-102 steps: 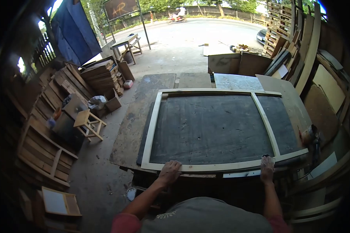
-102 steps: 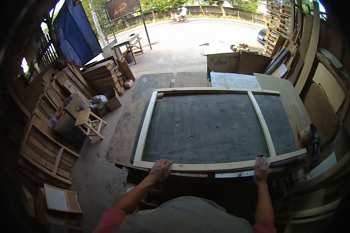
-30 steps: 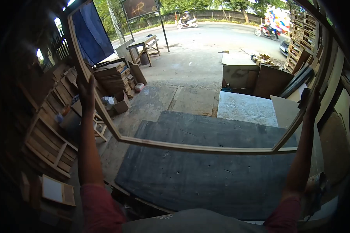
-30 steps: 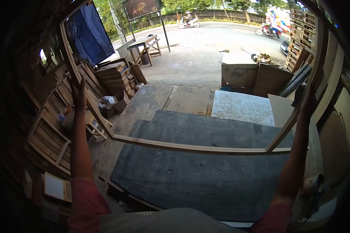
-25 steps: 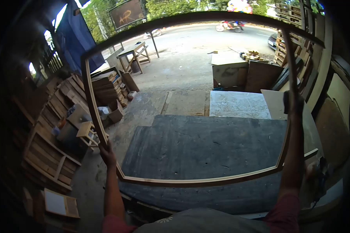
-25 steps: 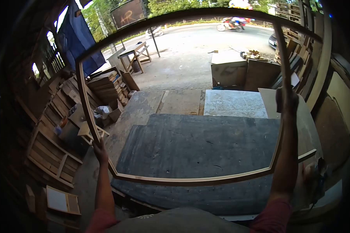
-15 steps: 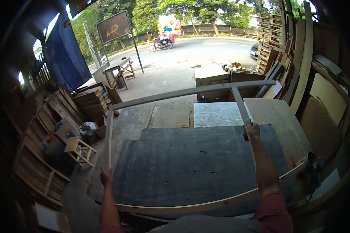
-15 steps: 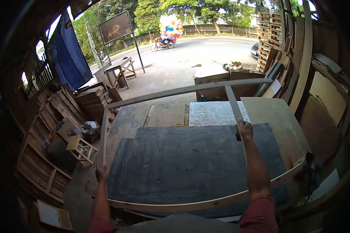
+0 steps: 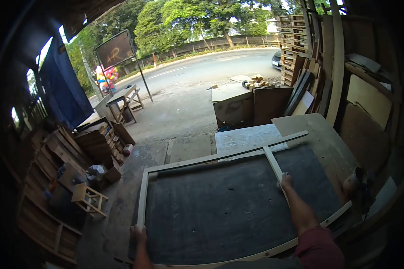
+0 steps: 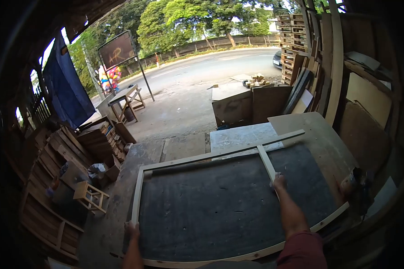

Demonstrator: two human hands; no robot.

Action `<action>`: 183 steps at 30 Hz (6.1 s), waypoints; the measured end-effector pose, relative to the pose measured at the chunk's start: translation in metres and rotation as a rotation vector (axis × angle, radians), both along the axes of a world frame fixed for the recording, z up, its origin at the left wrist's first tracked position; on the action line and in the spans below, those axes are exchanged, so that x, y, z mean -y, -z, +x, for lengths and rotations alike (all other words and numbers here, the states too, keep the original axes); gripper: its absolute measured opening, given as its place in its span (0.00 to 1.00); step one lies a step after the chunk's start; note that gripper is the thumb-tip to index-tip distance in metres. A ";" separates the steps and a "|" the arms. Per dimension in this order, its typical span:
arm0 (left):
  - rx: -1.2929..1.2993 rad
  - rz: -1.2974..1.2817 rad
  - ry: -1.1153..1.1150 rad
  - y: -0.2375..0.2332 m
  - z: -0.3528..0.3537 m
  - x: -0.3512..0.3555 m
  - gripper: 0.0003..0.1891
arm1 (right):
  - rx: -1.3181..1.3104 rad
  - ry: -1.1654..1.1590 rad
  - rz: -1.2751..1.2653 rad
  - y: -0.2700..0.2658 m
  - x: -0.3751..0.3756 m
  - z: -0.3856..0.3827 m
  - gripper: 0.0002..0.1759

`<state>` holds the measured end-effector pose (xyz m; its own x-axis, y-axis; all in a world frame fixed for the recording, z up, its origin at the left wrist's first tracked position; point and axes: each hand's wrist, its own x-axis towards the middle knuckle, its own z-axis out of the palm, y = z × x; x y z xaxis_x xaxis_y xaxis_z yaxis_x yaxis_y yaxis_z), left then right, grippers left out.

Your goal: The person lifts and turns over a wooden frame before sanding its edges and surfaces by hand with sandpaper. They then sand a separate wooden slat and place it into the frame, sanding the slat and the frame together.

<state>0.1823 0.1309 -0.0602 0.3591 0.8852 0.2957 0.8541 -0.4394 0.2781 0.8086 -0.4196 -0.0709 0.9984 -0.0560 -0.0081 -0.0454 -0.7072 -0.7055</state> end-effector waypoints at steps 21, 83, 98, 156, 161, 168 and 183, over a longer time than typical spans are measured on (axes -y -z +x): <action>-0.078 -0.231 0.074 -0.014 -0.127 0.093 0.34 | 0.421 0.208 -0.124 -0.072 0.259 -0.212 0.24; 0.063 -0.185 1.230 -0.033 0.181 0.539 0.29 | 0.375 -0.136 -0.812 0.017 0.219 -0.353 0.33; -0.292 -0.123 1.228 -0.048 0.223 0.606 0.28 | 0.210 -0.110 -0.362 0.003 0.318 -0.270 0.34; -0.174 0.083 1.298 -0.024 0.222 0.601 0.28 | 0.255 0.080 -0.439 -0.005 0.406 -0.196 0.32; -0.168 0.110 1.284 -0.024 0.223 0.600 0.27 | 0.192 0.131 -0.512 0.005 0.417 -0.166 0.31; -0.190 0.127 1.262 -0.015 0.224 0.598 0.26 | 0.339 -0.151 -0.411 0.007 0.348 -0.263 0.30; -0.157 0.151 1.271 -0.025 0.227 0.601 0.27 | 0.313 -0.077 -0.275 -0.010 0.353 -0.260 0.27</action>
